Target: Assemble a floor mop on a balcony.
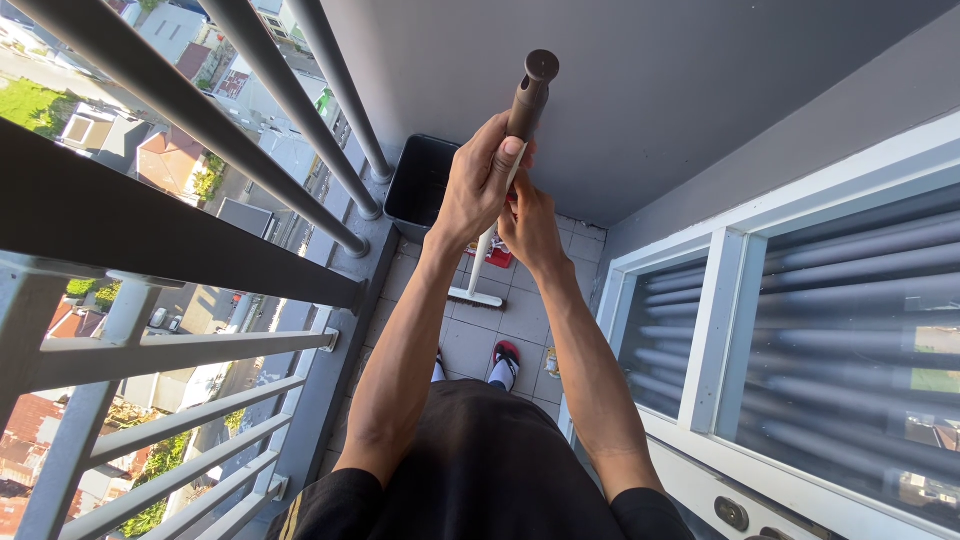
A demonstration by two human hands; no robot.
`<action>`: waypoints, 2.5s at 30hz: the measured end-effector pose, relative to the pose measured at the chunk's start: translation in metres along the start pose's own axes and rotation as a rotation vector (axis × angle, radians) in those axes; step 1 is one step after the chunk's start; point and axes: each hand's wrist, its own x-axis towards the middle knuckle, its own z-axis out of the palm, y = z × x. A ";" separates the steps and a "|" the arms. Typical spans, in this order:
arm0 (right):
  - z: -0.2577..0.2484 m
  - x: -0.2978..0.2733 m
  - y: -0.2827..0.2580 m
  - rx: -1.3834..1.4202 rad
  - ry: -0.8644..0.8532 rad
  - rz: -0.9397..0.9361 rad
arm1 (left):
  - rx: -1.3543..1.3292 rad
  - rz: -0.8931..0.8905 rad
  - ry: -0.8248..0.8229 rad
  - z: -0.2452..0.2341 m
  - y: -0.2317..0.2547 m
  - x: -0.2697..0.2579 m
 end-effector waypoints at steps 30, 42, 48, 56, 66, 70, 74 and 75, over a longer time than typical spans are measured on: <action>-0.005 0.001 -0.012 -0.077 0.124 -0.082 | -0.017 0.039 -0.051 0.000 0.006 -0.011; -0.009 -0.005 -0.034 -0.046 0.110 -0.069 | -0.028 0.041 -0.084 -0.008 0.020 -0.017; -0.007 -0.013 -0.039 -0.103 0.089 0.059 | -0.017 0.038 -0.117 -0.013 0.028 -0.017; -0.004 -0.032 -0.065 -0.055 0.175 0.042 | -0.065 0.046 -0.152 -0.014 0.037 -0.024; -0.006 -0.077 -0.076 -0.019 0.292 0.099 | 0.048 0.038 -0.107 0.017 0.042 -0.039; -0.010 -0.091 -0.082 -0.074 0.307 0.059 | -0.052 -0.004 -0.113 0.027 0.062 -0.044; -0.006 -0.114 -0.068 -0.032 0.258 0.275 | -0.119 -0.026 -0.114 0.037 0.078 -0.050; -0.006 -0.119 -0.067 -0.009 0.237 0.358 | -0.138 -0.036 -0.110 0.040 0.082 -0.051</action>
